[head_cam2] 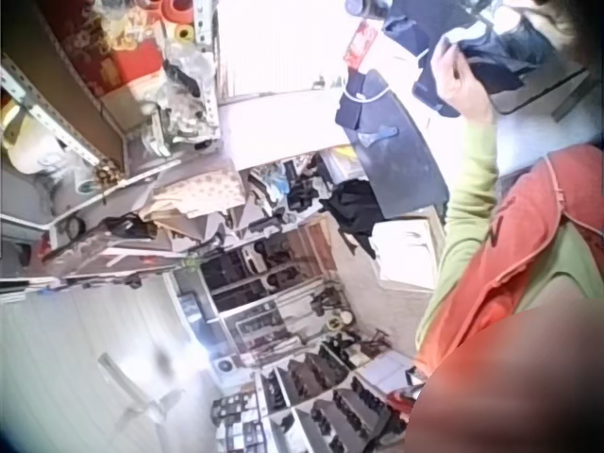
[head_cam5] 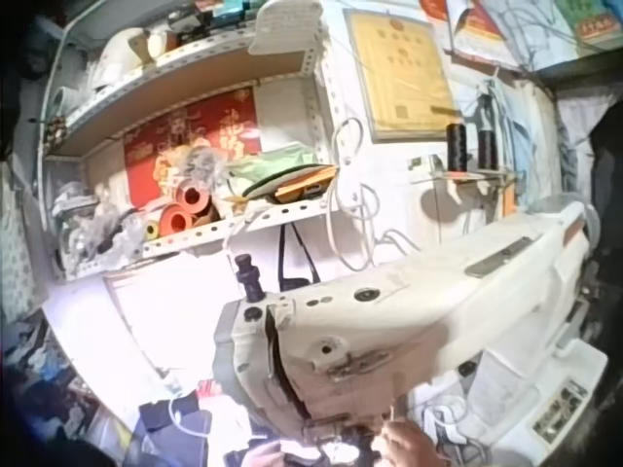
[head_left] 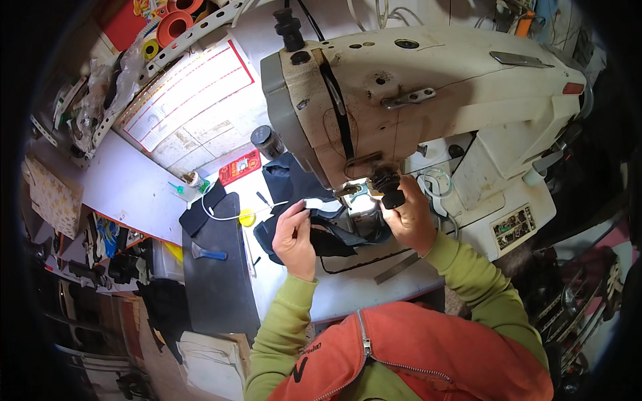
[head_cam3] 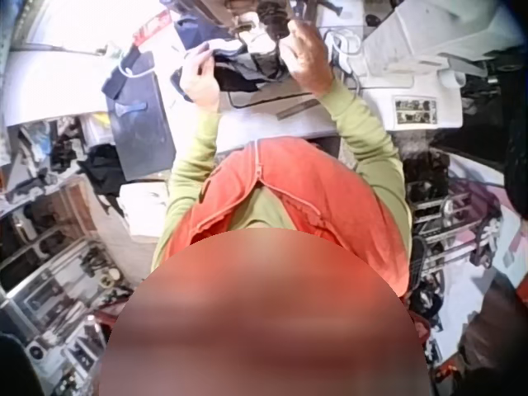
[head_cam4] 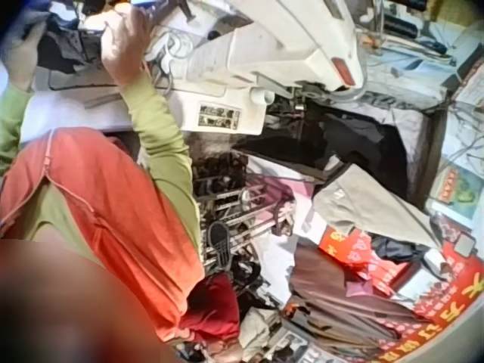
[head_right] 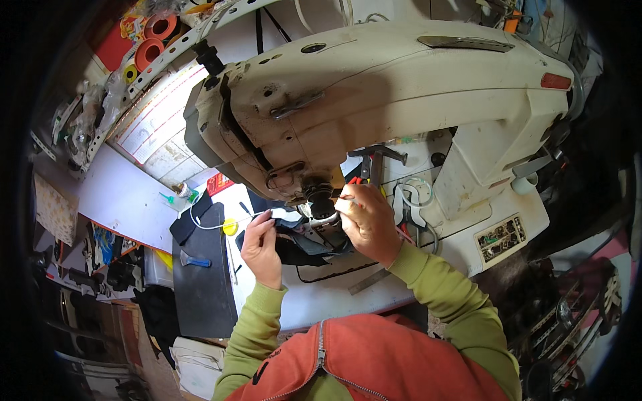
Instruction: The person sews a black shoe using a sewing machine, guiding the shoe under the needle and stitching along the edge. They periodically stop to adjust the shoe and inspect the seam, then resume sewing until the segment ends.
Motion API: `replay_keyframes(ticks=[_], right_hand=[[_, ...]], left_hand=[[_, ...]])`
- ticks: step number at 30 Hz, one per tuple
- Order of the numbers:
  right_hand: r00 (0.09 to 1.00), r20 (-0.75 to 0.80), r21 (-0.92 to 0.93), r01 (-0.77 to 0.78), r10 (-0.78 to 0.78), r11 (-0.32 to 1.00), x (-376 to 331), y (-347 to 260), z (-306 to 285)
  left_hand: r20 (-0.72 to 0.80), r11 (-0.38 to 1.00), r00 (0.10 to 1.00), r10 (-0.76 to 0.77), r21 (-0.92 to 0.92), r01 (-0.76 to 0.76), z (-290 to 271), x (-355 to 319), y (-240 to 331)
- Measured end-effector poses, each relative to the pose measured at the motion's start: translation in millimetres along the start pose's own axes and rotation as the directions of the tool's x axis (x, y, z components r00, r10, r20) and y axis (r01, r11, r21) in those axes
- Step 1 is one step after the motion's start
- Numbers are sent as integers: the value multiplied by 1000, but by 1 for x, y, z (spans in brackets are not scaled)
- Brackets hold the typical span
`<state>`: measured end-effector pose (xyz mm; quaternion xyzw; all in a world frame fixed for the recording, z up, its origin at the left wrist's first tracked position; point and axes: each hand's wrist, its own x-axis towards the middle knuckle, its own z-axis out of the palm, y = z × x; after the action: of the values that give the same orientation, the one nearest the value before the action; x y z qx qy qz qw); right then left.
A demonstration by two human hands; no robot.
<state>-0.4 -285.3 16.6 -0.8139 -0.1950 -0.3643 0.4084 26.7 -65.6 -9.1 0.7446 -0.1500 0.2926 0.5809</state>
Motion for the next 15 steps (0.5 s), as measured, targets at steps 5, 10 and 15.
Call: replay_keyframes(ticks=[5,10,15], right_hand=[[981,15,97,-194,193,976,-13,-7,3],[915,153,168,-396,373,903,-30,-13,10],[964,57,156,-267,261,951,-44,-46,3]], left_hand=[[-15,1000,1000,17,11,-17,-20,-10,17],[-18,996,1000,-8,85,10,-40,-25,31],[-36,997,997,-62,48,64,-62,-49,37]])
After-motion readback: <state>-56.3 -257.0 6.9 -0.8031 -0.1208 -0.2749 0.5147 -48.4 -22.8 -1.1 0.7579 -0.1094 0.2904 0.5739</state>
